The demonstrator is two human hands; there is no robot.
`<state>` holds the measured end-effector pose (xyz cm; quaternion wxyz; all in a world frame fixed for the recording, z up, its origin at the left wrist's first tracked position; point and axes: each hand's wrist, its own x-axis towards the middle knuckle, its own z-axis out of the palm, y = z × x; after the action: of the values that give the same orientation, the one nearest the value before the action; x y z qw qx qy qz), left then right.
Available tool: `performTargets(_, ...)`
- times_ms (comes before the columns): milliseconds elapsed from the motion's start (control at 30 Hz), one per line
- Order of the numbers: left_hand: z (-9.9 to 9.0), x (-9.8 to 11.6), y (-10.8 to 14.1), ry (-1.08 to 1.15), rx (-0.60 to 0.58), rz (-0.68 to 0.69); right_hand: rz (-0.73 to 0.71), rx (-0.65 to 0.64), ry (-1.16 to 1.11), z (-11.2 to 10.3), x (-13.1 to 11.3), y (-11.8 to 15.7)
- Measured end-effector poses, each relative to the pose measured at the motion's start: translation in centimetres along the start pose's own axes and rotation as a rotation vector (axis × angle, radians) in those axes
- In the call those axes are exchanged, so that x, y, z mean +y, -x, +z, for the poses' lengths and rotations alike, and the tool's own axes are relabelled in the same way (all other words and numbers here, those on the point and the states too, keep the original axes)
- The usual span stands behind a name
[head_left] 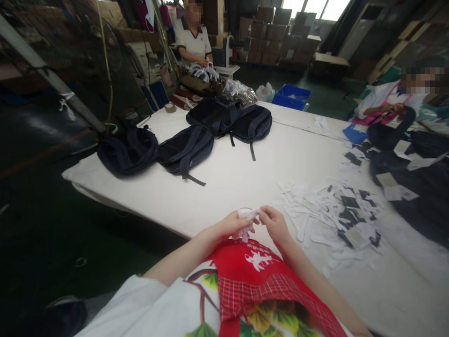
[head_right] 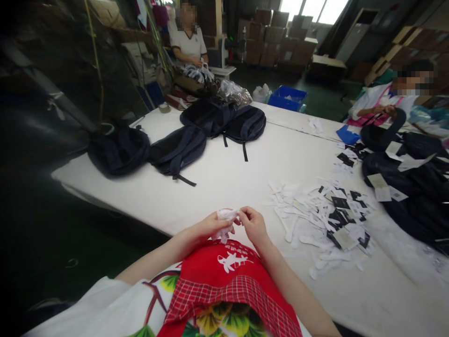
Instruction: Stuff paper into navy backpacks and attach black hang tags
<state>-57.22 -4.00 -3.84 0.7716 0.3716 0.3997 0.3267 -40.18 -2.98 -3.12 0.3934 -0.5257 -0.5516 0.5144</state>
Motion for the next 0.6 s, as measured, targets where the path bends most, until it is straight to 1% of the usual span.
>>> performTargets(133,0.0,0.3,0.1,-0.102,0.034,-0.055,-0.024,0.273,-0.155,-0.8,0.3,-0.8)
performTargets(200,-0.1,0.4,0.1,-0.14,0.017,-0.091,-0.014,0.355,-0.24,-1.2,0.5,-1.2)
performTargets(300,-0.6,0.4,0.0,-0.142,-0.022,-0.104,0.084,0.376,-0.417,-1.8,0.7,-1.7)
performTargets(367,-1.0,0.5,0.0,-0.124,0.004,-0.095,0.135,0.403,-0.52,-2.2,0.8,-2.0)
performTargets(467,-1.5,0.9,0.0,-0.149,0.042,-0.091,0.15,0.447,-0.602,-2.8,1.0,-2.3)
performTargets(533,-1.7,1.2,0.0,-0.192,0.035,-0.088,0.171,0.474,-0.644,-3.5,1.1,-2.6)
performTargets(600,-2.1,1.3,0.1,-0.229,0.033,-0.093,0.201,0.512,-0.676,-4.6,1.1,-2.9)
